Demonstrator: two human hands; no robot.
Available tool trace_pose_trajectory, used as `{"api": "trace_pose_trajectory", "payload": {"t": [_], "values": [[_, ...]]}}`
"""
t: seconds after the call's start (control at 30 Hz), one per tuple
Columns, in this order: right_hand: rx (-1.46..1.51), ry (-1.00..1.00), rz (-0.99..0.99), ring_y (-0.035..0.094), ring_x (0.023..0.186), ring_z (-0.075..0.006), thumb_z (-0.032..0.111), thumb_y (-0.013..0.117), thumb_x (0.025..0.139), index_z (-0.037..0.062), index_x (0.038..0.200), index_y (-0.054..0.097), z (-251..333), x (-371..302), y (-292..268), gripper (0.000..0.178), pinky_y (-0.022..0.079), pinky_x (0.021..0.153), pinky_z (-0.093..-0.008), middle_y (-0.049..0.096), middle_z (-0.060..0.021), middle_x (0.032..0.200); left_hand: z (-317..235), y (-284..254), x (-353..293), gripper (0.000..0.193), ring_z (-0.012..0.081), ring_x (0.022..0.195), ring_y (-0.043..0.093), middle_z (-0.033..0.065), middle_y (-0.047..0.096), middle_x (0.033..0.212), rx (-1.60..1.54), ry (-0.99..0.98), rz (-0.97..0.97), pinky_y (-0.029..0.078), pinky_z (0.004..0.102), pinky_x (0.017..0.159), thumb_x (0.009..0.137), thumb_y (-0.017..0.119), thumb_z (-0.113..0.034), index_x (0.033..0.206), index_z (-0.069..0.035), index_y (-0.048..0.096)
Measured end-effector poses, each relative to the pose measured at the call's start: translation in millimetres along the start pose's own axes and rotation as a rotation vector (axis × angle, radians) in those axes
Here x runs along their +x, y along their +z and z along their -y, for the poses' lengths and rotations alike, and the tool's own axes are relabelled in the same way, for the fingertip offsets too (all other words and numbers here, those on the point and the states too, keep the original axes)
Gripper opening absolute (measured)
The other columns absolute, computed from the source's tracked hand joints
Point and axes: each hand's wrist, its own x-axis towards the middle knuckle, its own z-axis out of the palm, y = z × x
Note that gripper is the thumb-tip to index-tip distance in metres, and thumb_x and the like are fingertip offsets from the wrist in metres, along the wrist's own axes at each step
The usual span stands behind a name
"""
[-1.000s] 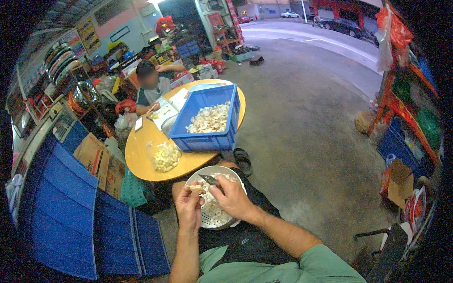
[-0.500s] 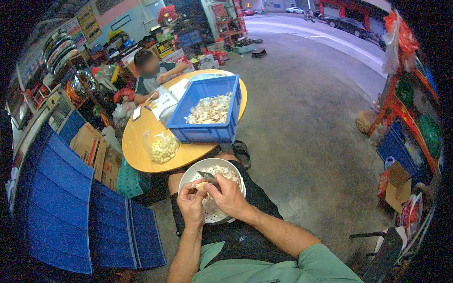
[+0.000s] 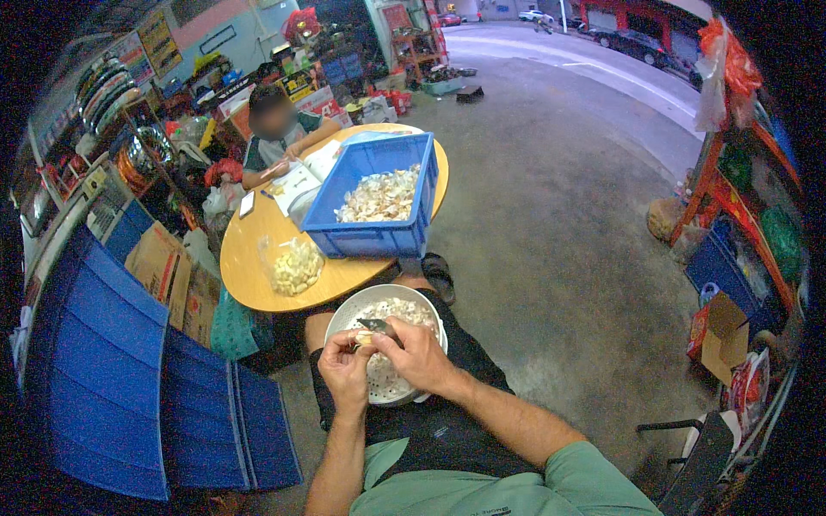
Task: The person sits at a table and peels garlic cloves one by one using a small knife. Peeled cloves are placed into a plastic bag, while the skins are collected in a blue crate.
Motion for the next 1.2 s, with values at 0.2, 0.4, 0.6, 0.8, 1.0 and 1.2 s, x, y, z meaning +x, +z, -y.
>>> {"api": "trace_pose_trajectory", "payload": {"t": [0.2,0.4,0.6,0.8,1.0,1.2], "values": [[0.13,0.062,0.099,0.052,0.058,-0.0182,0.02,0.062,0.094,-0.0027,0.084,0.057,4,1,-6,0.026,0.043,0.056,-0.0388,0.058,-0.0134,0.066,18,-20,3,0.019,0.0142,0.089,0.064,0.0114,0.066,0.107,-0.156,-0.166,-0.123,0.055,0.026,0.077,0.091,0.066,0.002,0.109,0.002,0.059],[-0.191,0.026,0.021,0.057,0.06,-0.0269,0.019,0.065,0.09,-0.0027,0.083,0.054,6,7,-14,0.025,0.045,0.057,-0.0389,0.059,-0.0183,0.071,-3,-16,2,0.022,0.0164,0.092,0.065,0.0133,0.065,0.114,-0.435,-0.373,-0.141,0.055,0.0249,0.075,0.096,0.062,-0.004,0.117,-0.001,0.057],[-0.298,-0.112,0.054,0.06,0.065,-0.0362,0.017,0.068,0.087,-0.0002,0.085,0.053,-3,4,-11,0.023,0.046,0.058,-0.0428,0.059,-0.0183,0.073,5,-23,-2,0.025,0.0178,0.095,0.065,0.012,0.065,0.115,-0.626,-0.465,0.002,0.055,0.0275,0.079,0.098,0.059,-0.009,0.122,-0.003,0.056],[-0.335,-0.219,0.101,0.064,0.077,-0.0404,0.026,0.07,0.086,0.0024,0.086,0.054,9,6,-14,0.028,0.049,0.066,-0.0474,0.062,-0.021,0.081,-8,-8,-2,0.026,0.0154,0.1,0.062,0.0087,0.065,0.112,-0.644,-0.545,0.063,0.05,0.0271,0.077,0.098,0.058,-0.011,0.123,-0.003,0.056],[-0.426,-0.305,0.06,0.065,0.076,-0.0371,0.026,0.072,0.084,0.0039,0.086,0.054,6,7,-15,0.028,0.05,0.065,-0.0464,0.063,-0.0169,0.079,-8,-9,-4,0.033,0.0147,0.094,0.063,0.009,0.066,0.116,-0.735,-0.629,0.089,0.048,0.0264,0.073,0.098,0.058,-0.012,0.129,-0.002,0.053],[-0.453,-0.391,0.057,0.065,0.069,-0.0347,0.024,0.075,0.08,0.0047,0.081,0.055,-4,8,-16,0.028,0.049,0.06,-0.0452,0.061,-0.0145,0.072,2,-11,-11,0.028,0.015,0.092,0.063,0.0077,0.066,0.112,-0.842,-0.665,0.048,0.048,0.0262,0.074,0.097,0.058,-0.011,0.124,-0.003,0.056]]}}
